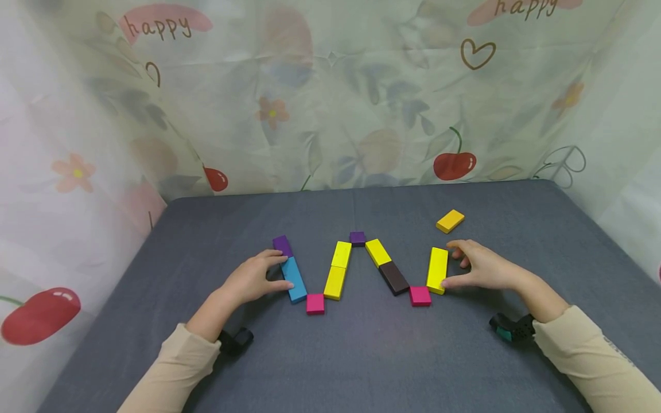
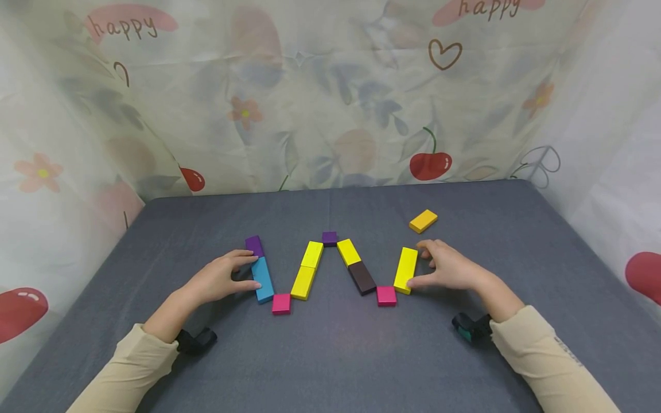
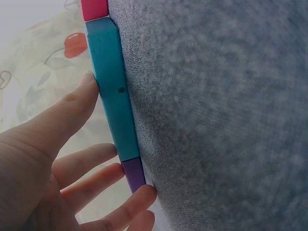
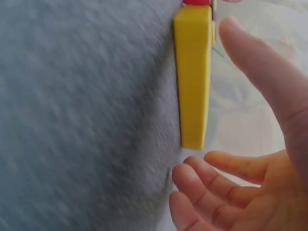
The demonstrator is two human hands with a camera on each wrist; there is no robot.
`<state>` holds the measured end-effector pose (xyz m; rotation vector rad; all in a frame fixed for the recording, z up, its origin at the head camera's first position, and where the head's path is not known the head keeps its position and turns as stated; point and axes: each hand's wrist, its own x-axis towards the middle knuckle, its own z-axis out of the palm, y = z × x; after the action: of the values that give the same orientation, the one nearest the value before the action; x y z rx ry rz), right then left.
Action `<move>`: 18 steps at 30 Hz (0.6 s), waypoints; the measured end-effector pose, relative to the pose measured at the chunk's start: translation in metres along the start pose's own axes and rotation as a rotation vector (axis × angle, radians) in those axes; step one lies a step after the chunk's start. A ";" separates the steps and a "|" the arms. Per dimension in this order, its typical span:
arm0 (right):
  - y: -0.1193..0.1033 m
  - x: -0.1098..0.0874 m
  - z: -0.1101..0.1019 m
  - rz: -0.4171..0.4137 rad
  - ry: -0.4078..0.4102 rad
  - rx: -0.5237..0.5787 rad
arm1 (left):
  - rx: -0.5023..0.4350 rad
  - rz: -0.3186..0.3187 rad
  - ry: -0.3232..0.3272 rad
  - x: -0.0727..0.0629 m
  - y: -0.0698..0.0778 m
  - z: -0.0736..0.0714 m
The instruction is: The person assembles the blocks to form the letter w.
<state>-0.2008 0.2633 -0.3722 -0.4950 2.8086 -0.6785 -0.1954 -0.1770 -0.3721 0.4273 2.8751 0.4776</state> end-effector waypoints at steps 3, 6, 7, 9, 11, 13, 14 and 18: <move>0.006 0.003 -0.007 0.004 0.006 0.030 | -0.003 0.001 0.002 0.000 0.000 0.000; 0.010 0.008 -0.013 0.042 0.028 0.045 | -0.004 0.003 0.002 -0.001 0.000 -0.001; 0.011 0.010 -0.015 0.056 0.039 0.046 | -0.003 0.005 0.001 -0.001 0.000 -0.001; 0.014 0.014 -0.019 0.096 0.067 0.039 | 0.000 0.008 0.001 -0.001 0.000 -0.001; 0.017 0.018 -0.022 0.131 0.096 0.040 | 0.001 0.010 -0.001 -0.001 0.000 -0.001; 0.021 0.022 -0.025 0.162 0.122 0.046 | 0.001 0.010 -0.003 -0.001 0.000 -0.001; 0.023 0.024 -0.026 0.181 0.133 0.049 | 0.001 0.010 -0.003 -0.001 0.000 -0.001; 0.031 0.032 -0.031 0.240 0.155 0.070 | 0.005 0.007 -0.002 -0.001 0.001 -0.001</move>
<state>-0.2476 0.2898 -0.3641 -0.0928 2.9075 -0.7890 -0.1942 -0.1772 -0.3706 0.4381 2.8741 0.4706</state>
